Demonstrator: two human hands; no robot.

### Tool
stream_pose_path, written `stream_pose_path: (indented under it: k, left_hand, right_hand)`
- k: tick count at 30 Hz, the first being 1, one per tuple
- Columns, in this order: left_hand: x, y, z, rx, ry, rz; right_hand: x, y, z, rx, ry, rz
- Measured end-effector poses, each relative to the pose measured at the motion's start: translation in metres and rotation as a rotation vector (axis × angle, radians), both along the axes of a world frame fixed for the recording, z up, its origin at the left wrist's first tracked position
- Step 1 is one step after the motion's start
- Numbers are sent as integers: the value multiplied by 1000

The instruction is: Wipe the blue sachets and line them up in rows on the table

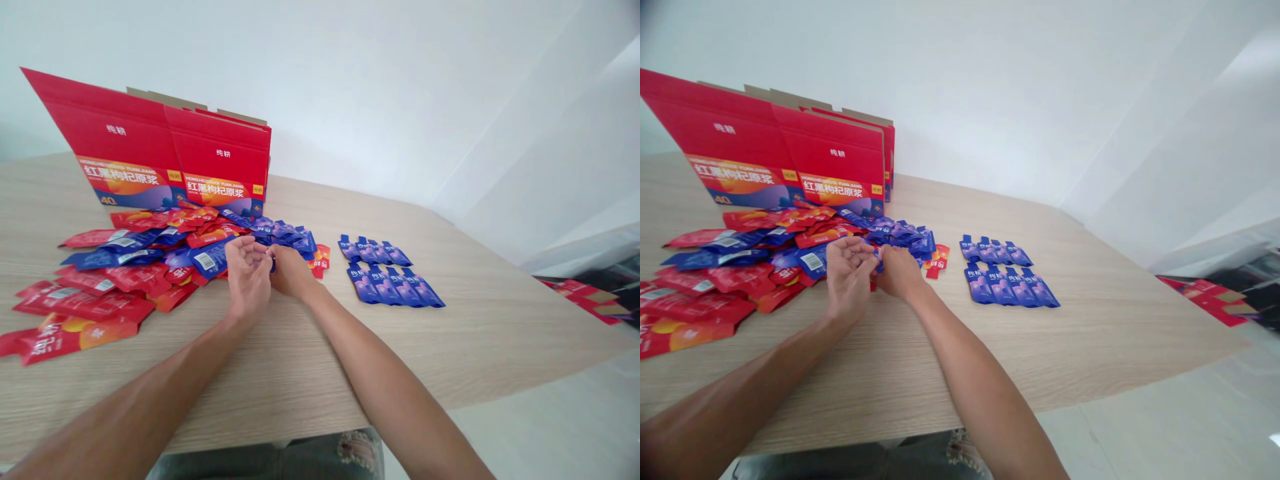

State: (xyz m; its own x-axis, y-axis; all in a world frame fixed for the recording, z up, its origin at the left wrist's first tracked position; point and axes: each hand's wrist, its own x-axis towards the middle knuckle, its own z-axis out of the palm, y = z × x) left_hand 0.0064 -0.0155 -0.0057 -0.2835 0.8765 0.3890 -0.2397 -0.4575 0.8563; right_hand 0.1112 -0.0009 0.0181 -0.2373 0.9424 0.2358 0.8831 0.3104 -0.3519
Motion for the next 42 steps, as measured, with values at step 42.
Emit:
stream_pose_path:
  k: [42]
  left_hand:
    - [20,-32,-15,-63,372,-449]
  right_hand:
    - [234,26,9,-175,-319,-864]
